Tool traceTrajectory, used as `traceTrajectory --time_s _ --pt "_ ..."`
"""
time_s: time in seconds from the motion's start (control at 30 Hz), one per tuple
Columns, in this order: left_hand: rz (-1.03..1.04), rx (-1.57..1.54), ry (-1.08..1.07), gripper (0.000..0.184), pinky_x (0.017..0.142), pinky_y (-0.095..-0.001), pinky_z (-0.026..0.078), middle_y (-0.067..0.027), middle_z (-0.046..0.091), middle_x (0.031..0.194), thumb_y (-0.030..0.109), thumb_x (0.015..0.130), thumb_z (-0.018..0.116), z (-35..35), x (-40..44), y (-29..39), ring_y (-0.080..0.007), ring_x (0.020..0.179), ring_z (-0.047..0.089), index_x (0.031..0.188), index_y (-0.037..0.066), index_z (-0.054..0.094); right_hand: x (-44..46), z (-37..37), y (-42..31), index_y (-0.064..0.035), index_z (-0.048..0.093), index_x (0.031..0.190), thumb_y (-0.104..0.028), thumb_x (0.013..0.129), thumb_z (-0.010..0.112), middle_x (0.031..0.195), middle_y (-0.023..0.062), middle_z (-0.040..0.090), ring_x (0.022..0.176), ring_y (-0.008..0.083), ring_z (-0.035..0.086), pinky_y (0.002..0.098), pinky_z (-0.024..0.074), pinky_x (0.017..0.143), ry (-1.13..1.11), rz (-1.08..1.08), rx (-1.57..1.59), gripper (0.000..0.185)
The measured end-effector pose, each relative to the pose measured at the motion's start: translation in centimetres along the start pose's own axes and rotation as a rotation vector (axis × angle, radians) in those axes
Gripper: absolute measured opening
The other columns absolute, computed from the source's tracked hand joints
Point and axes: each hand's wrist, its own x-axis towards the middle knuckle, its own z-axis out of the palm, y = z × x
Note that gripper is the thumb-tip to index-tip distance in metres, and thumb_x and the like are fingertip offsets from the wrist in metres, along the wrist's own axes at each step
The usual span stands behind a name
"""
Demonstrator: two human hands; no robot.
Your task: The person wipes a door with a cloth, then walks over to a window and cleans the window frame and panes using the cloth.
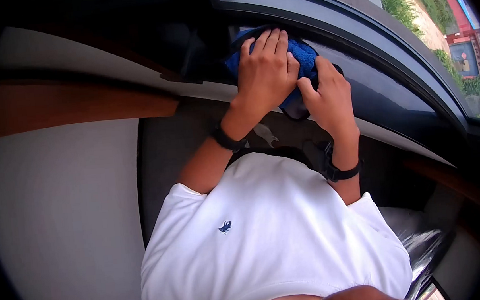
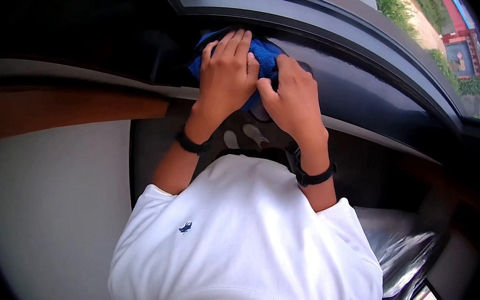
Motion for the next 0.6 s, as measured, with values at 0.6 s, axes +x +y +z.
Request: traceTrajectory --time_s 0.6 --pt "0.254 -0.432 -0.322 0.065 0.119 -0.0478 0.025 -0.0192 0.054 0.144 0.04 0.09 0.064 4.1 3.2 6.2 -0.031 0.138 0.047 0.142 0.002 0.052 -2.0 -4.1 11.3 -0.0052 0.059 0.121 -0.03 0.089 0.048 0.118 0.0204 0.061 0.115 0.0416 0.056 0.0494 0.0419 0.097 0.26 0.375 -0.463 0.042"
